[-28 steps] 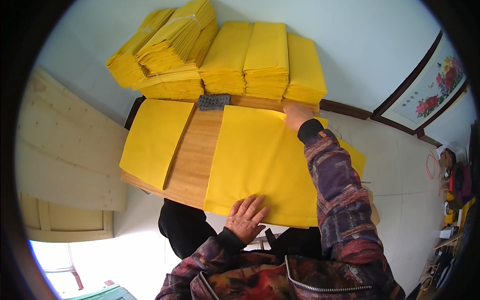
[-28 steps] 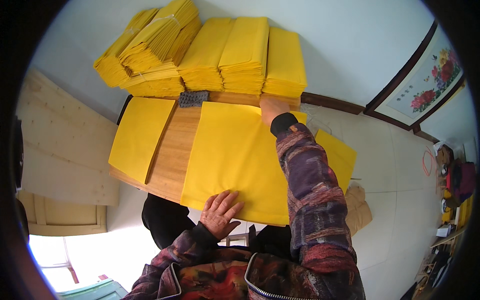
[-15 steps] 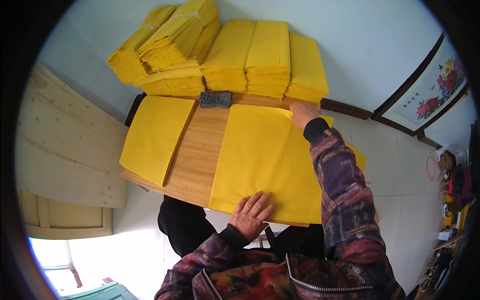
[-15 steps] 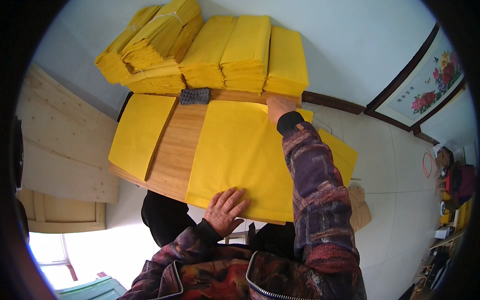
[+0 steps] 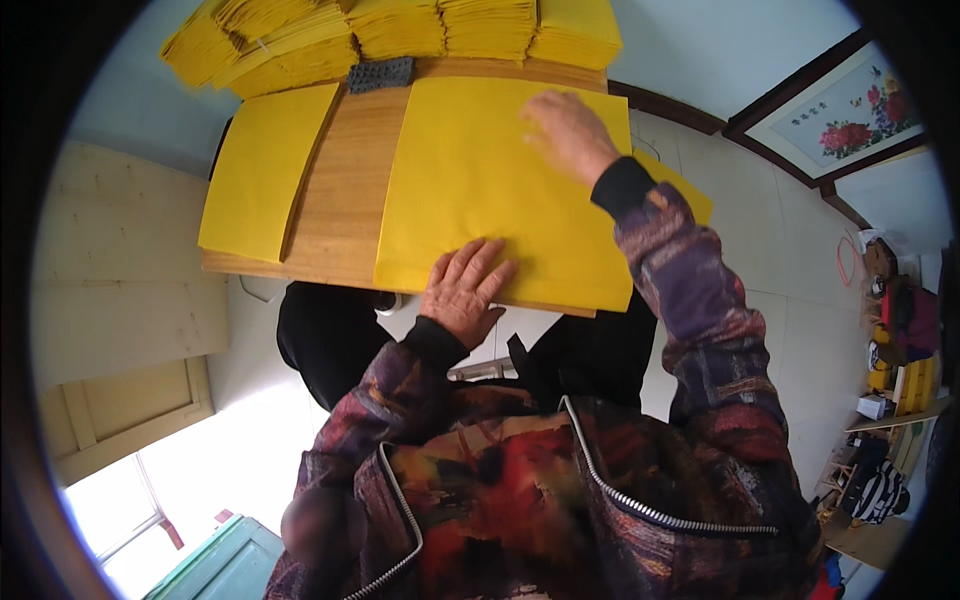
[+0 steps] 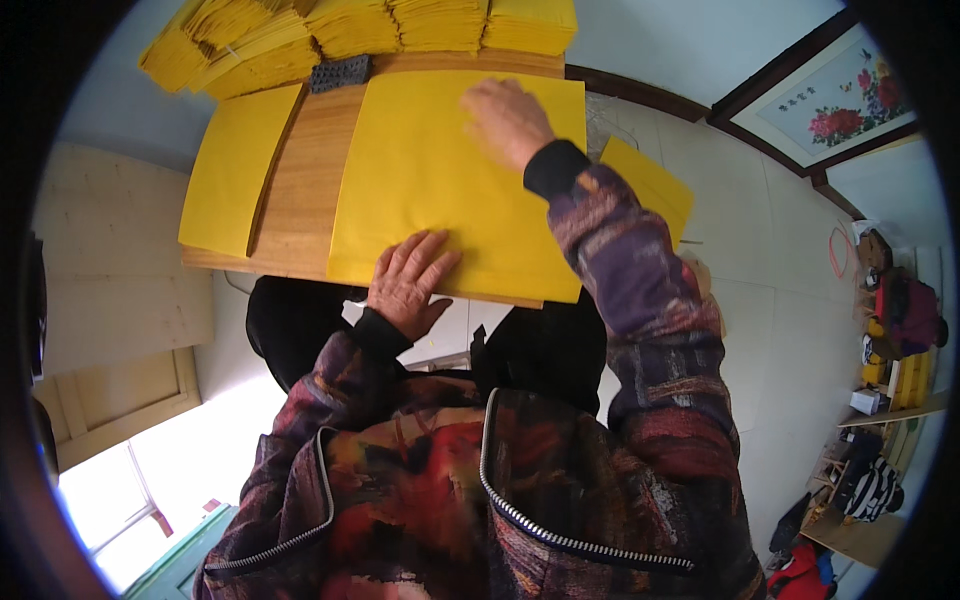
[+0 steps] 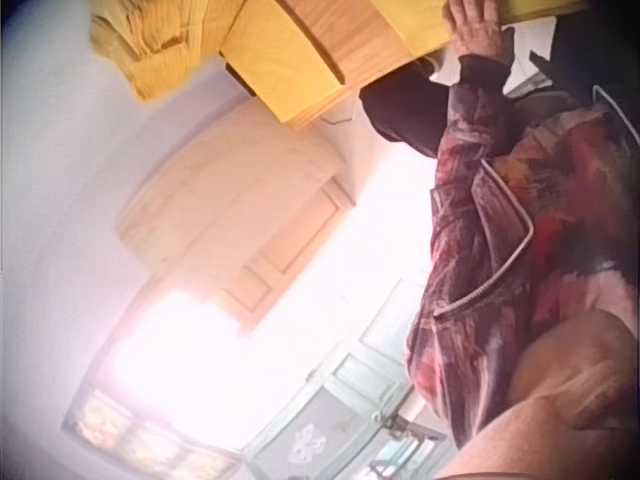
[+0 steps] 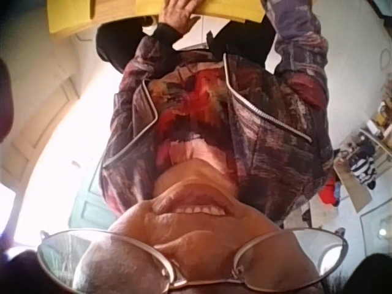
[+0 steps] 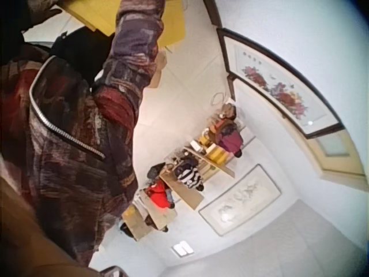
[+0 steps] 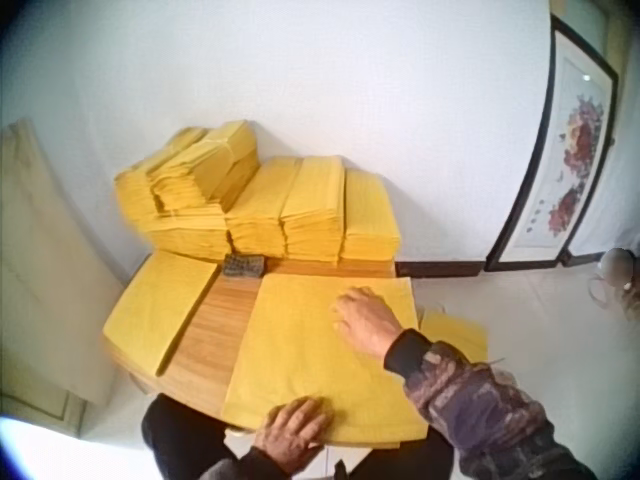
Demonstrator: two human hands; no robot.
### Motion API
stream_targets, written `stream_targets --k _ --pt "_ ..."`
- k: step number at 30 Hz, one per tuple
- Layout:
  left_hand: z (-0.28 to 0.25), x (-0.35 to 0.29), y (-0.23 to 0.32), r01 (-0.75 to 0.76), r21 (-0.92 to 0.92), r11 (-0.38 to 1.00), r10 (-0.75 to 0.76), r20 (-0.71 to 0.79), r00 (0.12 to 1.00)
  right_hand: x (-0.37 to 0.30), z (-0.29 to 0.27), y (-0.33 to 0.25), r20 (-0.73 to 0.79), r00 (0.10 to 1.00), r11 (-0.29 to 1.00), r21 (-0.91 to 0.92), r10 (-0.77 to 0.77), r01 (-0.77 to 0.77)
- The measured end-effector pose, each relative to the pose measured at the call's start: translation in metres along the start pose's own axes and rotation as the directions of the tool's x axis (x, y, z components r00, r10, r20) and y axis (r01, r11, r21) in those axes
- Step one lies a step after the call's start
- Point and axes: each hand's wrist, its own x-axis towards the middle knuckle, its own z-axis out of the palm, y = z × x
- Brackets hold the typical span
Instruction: The person folds yellow paper sheets by hand on a wooden table. They repeatedly fold each sheet in half, smooth the crease, and place the folded sheet onto a growing stack. The process is continuous and repetitive throughout the clip.
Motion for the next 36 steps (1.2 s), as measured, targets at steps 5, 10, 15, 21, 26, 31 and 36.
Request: stream_targets --k 5,10,15,21,26,31,36 --pt "0.001 0.0 0.001 0.005 0.021 1.0 -0.005 -0.006 1.0 -0.06 0.016 -0.045 0.125 0.987 0.983 0.164 -0.098 0.076" --pt "-0.001 0.0 0.001 0.013 0.033 0.999 -0.013 0.01 1.0 -0.078 0.029 -0.056 0.04 0.999 0.985 0.174 -0.017 0.01" --pt "0.0 0.0 0.003 0.024 0.015 1.0 -0.024 0.0 1.0 -0.086 0.021 -0.054 -0.079 0.996 0.956 0.29 -0.032 0.054" --pt "0.0 0.001 0.003 0.046 0.03 0.998 -0.047 0.012 0.999 -0.14 0.002 -0.065 0.006 0.999 0.961 0.276 0.031 -0.032" --pt "-0.002 0.0 0.004 0.047 0.026 0.999 -0.049 0.055 0.997 -0.152 0.01 -0.081 -0.011 0.999 0.982 0.183 0.046 -0.043" --pt "-0.023 -0.002 -0.02 0.036 0.043 0.998 -0.04 0.085 0.996 -0.15 0.015 -0.081 -0.004 0.997 0.984 0.159 0.077 -0.075" --pt "-0.06 -0.005 -0.067 0.12 0.085 0.989 -0.136 0.218 0.967 -0.151 0.021 -0.078 -0.085 0.994 0.982 0.18 0.069 -0.052"
